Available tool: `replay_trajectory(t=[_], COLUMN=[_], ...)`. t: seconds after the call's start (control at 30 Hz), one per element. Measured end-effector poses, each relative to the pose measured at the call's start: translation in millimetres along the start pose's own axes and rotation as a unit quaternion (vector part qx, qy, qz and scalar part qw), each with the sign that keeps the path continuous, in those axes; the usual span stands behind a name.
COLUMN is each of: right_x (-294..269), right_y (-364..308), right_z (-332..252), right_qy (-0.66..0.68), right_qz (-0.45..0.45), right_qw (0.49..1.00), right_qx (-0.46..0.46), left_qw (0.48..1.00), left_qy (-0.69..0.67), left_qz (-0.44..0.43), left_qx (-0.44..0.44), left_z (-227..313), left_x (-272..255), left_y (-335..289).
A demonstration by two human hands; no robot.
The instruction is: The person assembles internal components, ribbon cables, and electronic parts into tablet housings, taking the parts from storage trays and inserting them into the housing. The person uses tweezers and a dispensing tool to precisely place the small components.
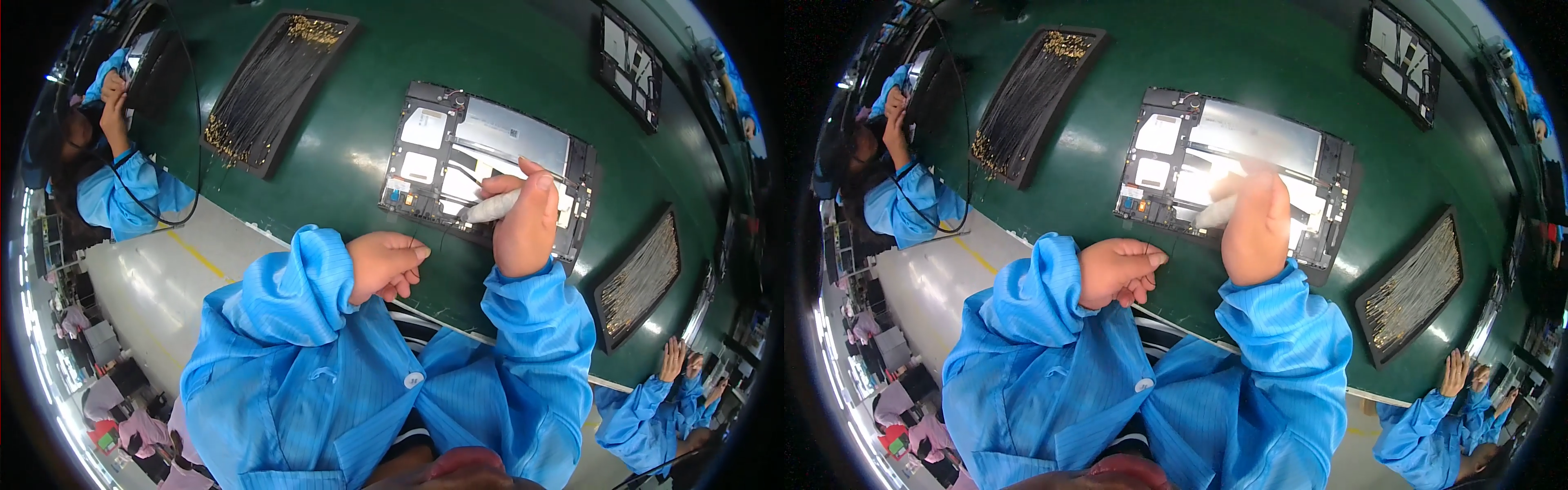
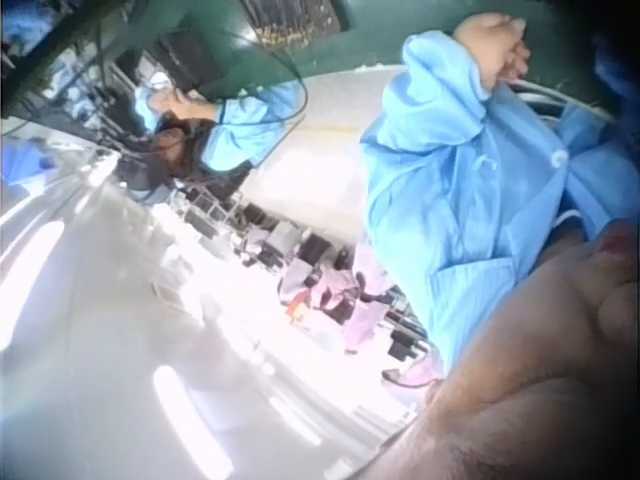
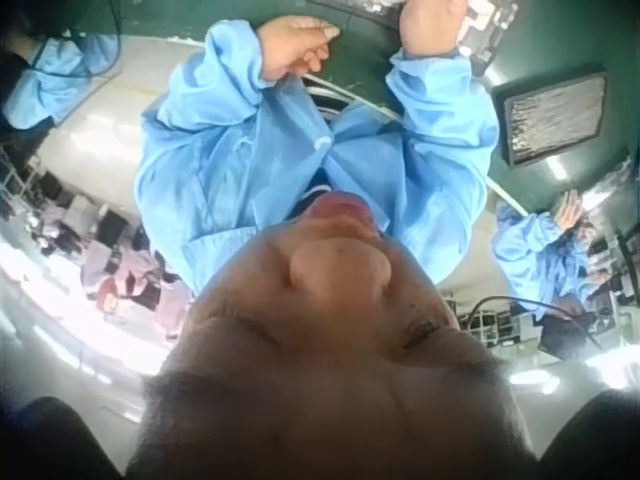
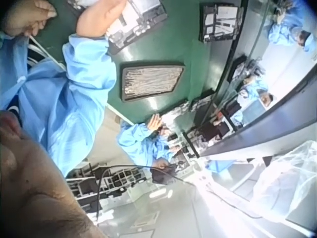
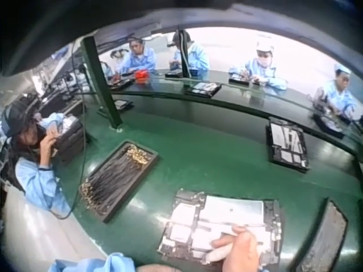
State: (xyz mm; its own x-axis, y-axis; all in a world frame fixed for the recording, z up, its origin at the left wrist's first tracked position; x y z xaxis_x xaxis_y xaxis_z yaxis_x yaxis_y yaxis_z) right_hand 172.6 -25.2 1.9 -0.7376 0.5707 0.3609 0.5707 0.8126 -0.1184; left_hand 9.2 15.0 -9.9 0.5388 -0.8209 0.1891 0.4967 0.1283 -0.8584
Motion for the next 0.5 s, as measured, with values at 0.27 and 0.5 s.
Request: replay_trajectory(t=[0.27, 0.5], right_x=[6, 24], right_y=[7, 23], right_z=[-6, -21], right_qy=[-0.053, -0.264], right_qz=[-0.038, -0.174], right_qw=[0.988, 0.911], right_qx=[0.142, 0.264], left_qw=[0.997, 0.993], left_qy=[0.009, -0.051], left_qz=[-0.051, -0.094], left_qx=[0.064, 0.047], left_z=[-12, -9], left_x=[-4, -4], left_y=[16, 10])
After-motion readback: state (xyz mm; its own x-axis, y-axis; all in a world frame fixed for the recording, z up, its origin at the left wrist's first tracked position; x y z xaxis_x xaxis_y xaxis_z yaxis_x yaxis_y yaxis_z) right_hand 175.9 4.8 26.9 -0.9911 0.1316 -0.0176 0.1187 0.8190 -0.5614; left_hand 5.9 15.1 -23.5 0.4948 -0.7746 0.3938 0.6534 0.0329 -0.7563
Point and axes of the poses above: each hand's wrist, its own y-axis towards the middle knuckle, its own x-axis out of the palm, z = x × y, the point moved 1 cm from there along y, towards the middle knuckle, and after that the axes turned 11 degrees about y, right-handed, at the moved point
